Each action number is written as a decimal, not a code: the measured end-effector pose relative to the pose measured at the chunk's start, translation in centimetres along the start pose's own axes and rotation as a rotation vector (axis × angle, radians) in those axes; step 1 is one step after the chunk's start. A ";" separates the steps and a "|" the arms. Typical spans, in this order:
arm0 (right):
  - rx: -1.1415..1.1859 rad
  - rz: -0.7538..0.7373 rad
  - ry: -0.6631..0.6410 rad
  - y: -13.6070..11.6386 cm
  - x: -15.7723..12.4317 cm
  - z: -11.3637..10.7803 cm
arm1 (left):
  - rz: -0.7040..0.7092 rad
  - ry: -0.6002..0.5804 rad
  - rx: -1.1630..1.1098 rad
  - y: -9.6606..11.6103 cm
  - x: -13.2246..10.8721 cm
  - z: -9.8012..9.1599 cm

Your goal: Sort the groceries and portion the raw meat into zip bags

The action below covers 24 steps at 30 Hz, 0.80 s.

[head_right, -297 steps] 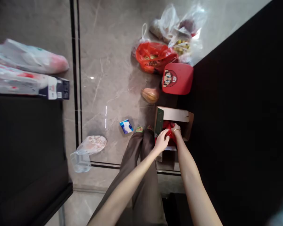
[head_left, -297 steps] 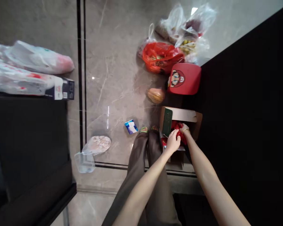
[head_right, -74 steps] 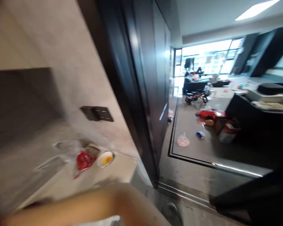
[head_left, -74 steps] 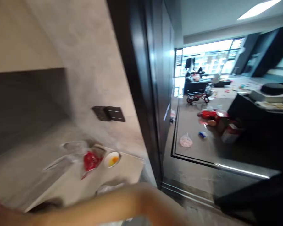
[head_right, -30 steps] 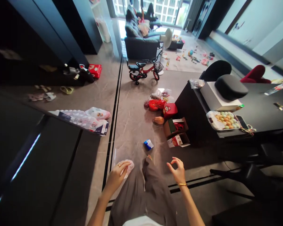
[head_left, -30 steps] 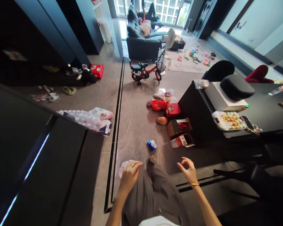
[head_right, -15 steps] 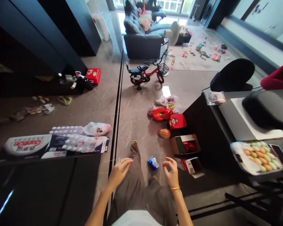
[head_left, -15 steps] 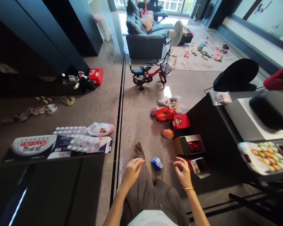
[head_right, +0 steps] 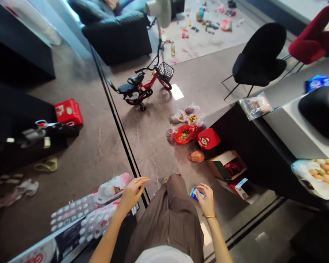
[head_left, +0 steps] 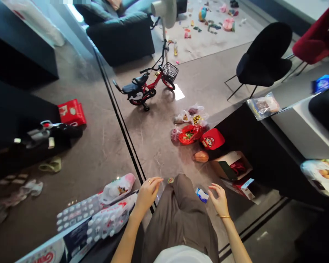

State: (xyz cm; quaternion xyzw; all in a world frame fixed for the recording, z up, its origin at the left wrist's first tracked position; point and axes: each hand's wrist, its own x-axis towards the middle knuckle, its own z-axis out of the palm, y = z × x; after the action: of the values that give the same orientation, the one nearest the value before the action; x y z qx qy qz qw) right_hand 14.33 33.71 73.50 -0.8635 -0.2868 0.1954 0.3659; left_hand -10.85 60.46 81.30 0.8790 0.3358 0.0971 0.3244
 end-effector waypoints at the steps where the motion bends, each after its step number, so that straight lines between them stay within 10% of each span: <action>1: -0.001 0.011 0.018 -0.8 1.1 0.4 | 0.019 -0.009 -0.009 -0.4 2.0 -0.4; 12: 0.048 0.024 0.192 -9.5 12.5 3.1 | 0.248 -0.166 -0.102 0.2 19.1 -3.0; 24: -0.020 0.518 0.804 -14.9 1.2 7.9 | 0.765 -0.752 -0.064 2.7 30.3 -2.8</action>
State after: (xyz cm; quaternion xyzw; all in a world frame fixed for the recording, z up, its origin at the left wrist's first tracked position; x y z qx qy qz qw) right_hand 5.70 47.07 79.25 -0.9172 0.1003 -0.0722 0.3788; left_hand 12.37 80.11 83.76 0.9024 -0.1509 -0.1029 0.3902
